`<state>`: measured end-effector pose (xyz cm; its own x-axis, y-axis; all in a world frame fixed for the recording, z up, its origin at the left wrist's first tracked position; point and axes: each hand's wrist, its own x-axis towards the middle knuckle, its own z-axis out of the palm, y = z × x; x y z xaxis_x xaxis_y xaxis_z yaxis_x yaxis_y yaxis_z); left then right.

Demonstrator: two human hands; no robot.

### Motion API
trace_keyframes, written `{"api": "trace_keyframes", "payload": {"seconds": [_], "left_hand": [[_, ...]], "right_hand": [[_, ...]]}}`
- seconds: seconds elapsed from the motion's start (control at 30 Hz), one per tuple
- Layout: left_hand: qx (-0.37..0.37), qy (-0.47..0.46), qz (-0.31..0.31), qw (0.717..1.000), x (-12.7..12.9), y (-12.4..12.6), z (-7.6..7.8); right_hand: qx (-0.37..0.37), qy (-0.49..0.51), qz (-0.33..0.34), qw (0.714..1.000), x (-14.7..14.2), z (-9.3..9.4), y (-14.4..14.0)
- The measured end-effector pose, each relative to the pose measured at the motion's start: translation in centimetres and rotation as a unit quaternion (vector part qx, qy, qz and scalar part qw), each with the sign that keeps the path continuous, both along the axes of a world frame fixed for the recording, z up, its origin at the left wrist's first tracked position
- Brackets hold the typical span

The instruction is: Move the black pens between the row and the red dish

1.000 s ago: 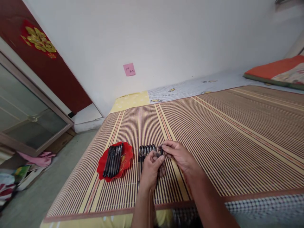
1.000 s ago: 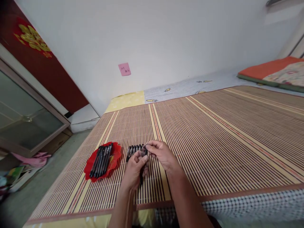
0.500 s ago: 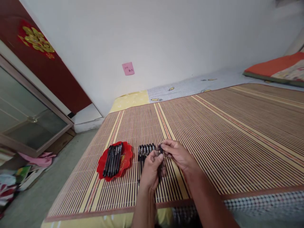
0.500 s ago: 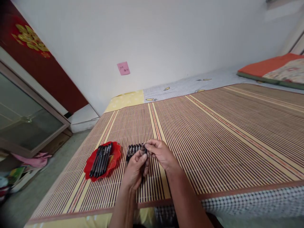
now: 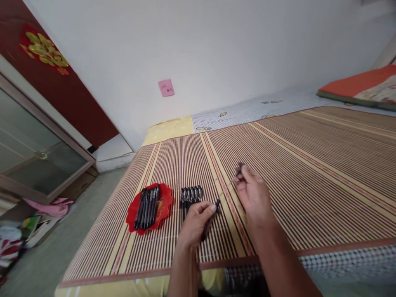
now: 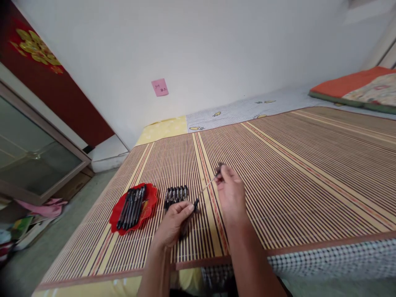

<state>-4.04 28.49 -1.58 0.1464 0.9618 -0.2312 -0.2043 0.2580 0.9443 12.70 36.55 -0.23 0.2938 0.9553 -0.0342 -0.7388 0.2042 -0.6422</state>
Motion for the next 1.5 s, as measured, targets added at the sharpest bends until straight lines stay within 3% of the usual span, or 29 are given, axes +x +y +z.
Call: {"api": "trace_keyframes", "payload": {"seconds": [0.07, 0.1, 0.13, 0.2, 0.23, 0.3, 0.33, 0.4, 0.6, 0.73, 0.83, 1.0, 1.27, 1.37, 1.5], "left_hand": [[0.012, 0.041, 0.038, 0.998, -1.0, 0.2, -0.1], [0.024, 0.059, 0.069, 0.996, -1.5, 0.3, -0.2], [0.037, 0.074, 0.104, 0.991, -1.9, 0.5, -0.3], [0.061, 0.102, 0.167, 0.979, -2.6, 0.9, -0.6], [0.072, 0.120, 0.186, 0.973, -2.7, 1.1, -0.7], [0.100, 0.166, 0.204, 0.959, -2.6, 1.3, -1.0], [0.117, 0.194, 0.207, 0.952, -2.4, 1.4, -1.1], [0.145, 0.243, 0.210, 0.936, -1.8, 1.5, -1.2], [0.162, 0.344, 0.198, 0.903, -0.7, 1.2, -1.2], [0.189, 0.405, 0.255, 0.857, -1.7, 0.8, -0.1], [0.188, 0.399, 0.275, 0.854, -2.9, 0.7, 0.3], [0.165, 0.446, 0.201, 0.856, -3.8, 0.9, -0.6], [0.184, 0.568, 0.052, 0.801, -3.0, 0.0, 0.6], [0.168, 0.599, 0.029, 0.782, -2.6, -0.2, 0.7], [0.155, 0.608, 0.019, 0.778, -2.3, 0.0, 0.3]], "right_hand": [[0.001, 0.000, -0.080, 0.997, 1.4, -0.3, 0.3], [-0.001, -0.018, -0.083, 0.996, 2.0, -0.4, 0.3], [-0.007, -0.054, -0.056, 0.997, 2.4, -0.5, 0.3], [-0.024, -0.171, 0.068, 0.983, 2.4, -0.6, -0.1], [-0.031, -0.243, 0.149, 0.958, 1.9, -0.6, -0.4], [-0.030, -0.369, 0.292, 0.882, 0.4, -0.7, -1.0], [-0.022, -0.410, 0.343, 0.845, -0.5, -0.9, -1.3], [-0.008, -0.447, 0.399, 0.801, -2.3, -1.5, -1.7], [-0.021, -0.472, 0.438, 0.765, -3.5, -3.1, -1.8], [-0.056, -0.507, 0.452, 0.732, -3.4, -2.4, -2.2], [-0.073, -0.535, 0.435, 0.721, -3.8, -2.1, -2.5], [-0.079, -0.568, 0.401, 0.714, -4.5, -2.7, -2.6], [-0.080, -0.574, 0.391, 0.715, -4.0, -2.6, -2.6], [-0.093, -0.576, 0.375, 0.721, -4.2, -2.8, -2.5], [-0.092, -0.563, 0.363, 0.737, -4.5, -3.6, -2.1]]}}
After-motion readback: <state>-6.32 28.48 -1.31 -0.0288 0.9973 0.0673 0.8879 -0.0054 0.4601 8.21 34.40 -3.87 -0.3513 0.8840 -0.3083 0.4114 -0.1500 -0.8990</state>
